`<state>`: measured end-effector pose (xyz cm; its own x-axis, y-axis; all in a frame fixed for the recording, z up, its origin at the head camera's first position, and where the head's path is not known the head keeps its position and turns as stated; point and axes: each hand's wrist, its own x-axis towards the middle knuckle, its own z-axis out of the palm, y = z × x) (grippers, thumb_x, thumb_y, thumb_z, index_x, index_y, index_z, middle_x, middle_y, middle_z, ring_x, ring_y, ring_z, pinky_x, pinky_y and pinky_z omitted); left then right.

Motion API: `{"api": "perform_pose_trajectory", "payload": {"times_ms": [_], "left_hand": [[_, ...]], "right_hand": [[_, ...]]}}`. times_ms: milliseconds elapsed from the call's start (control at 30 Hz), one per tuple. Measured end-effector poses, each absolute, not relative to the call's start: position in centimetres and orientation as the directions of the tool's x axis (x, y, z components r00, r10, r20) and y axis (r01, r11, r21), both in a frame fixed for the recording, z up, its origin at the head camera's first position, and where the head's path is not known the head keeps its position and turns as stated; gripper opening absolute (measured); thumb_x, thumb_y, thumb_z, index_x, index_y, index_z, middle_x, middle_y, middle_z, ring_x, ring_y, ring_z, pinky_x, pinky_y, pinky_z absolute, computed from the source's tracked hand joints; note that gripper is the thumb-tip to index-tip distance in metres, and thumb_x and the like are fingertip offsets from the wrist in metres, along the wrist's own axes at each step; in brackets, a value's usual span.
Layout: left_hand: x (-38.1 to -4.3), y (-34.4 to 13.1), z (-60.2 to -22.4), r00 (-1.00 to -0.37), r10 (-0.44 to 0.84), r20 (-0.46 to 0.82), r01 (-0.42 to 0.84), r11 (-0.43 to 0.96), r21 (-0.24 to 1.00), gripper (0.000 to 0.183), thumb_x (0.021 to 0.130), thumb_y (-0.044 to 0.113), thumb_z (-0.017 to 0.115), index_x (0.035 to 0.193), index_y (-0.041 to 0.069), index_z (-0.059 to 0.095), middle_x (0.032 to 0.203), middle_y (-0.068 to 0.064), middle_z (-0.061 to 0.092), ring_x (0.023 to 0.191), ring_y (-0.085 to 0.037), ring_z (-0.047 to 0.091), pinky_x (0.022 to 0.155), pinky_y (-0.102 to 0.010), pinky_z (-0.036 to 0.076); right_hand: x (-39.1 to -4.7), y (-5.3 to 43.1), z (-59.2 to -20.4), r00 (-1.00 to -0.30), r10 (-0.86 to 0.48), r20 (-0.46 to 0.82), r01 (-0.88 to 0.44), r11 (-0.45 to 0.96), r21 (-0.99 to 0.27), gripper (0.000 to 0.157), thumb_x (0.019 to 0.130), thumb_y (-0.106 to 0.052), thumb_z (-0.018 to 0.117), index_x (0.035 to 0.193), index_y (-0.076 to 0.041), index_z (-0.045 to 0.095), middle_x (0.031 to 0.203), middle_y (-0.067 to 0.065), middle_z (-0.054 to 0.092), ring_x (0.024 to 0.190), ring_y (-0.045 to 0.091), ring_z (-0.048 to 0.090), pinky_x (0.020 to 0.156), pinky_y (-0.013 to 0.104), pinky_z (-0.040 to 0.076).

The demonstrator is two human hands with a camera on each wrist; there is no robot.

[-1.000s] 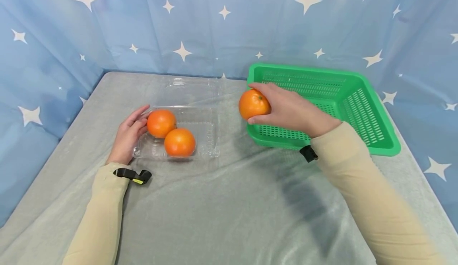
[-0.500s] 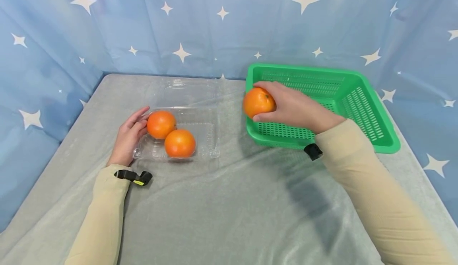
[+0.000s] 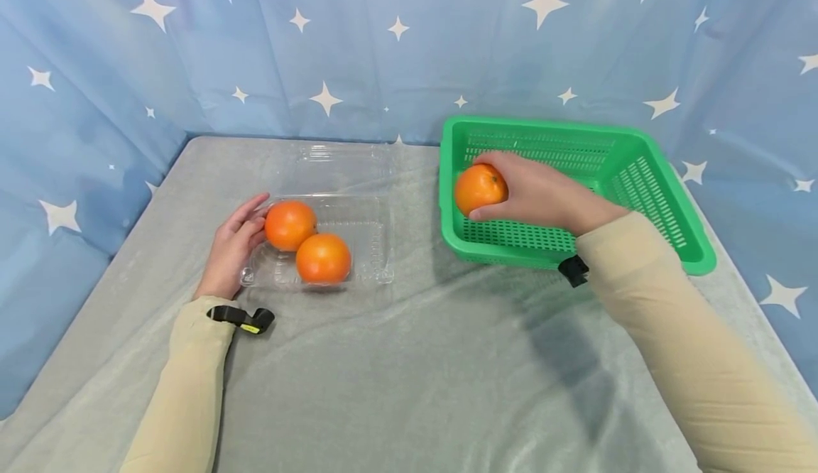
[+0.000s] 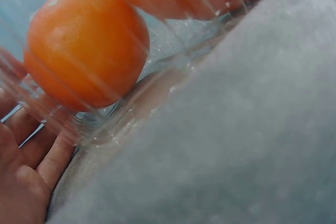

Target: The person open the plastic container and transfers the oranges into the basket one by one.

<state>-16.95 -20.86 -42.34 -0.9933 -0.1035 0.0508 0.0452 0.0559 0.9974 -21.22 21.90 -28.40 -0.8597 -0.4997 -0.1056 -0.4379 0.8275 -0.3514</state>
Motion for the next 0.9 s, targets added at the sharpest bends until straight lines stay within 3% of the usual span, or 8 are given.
{"api": "perform_pose_trajectory", "payload": {"times_ms": [500, 900], "left_hand": [[-17.1, -20.9, -42.5, -0.994, -0.099, 0.054, 0.048, 0.059, 0.997, 0.038, 0.093, 0.018, 0.046, 0.131, 0.021, 0.046, 0.128, -0.005, 0.049, 0.114, -0.016, 0.047, 0.094, -0.031, 0.04], [-17.0, -20.8, -42.5, -0.994, -0.105, 0.044, 0.038, 0.053, 0.998, 0.037, 0.093, 0.019, 0.046, 0.13, 0.023, 0.047, 0.128, -0.005, 0.049, 0.113, -0.015, 0.048, 0.093, -0.03, 0.04]], "right_hand": [[-23.1, 26.1, -29.6, -0.888, -0.405, -0.216, -0.308, 0.875, -0.373, 0.079, 0.074, -0.054, 0.063, 0.135, -0.016, 0.03, 0.11, 0.006, 0.049, 0.089, 0.025, 0.049, 0.066, 0.037, 0.042], [-23.2, 27.5, -28.6, -0.896, -0.368, -0.247, -0.271, 0.896, -0.352, 0.075, 0.075, -0.053, 0.062, 0.133, -0.018, 0.031, 0.109, 0.007, 0.049, 0.088, 0.026, 0.049, 0.064, 0.037, 0.042]]}}
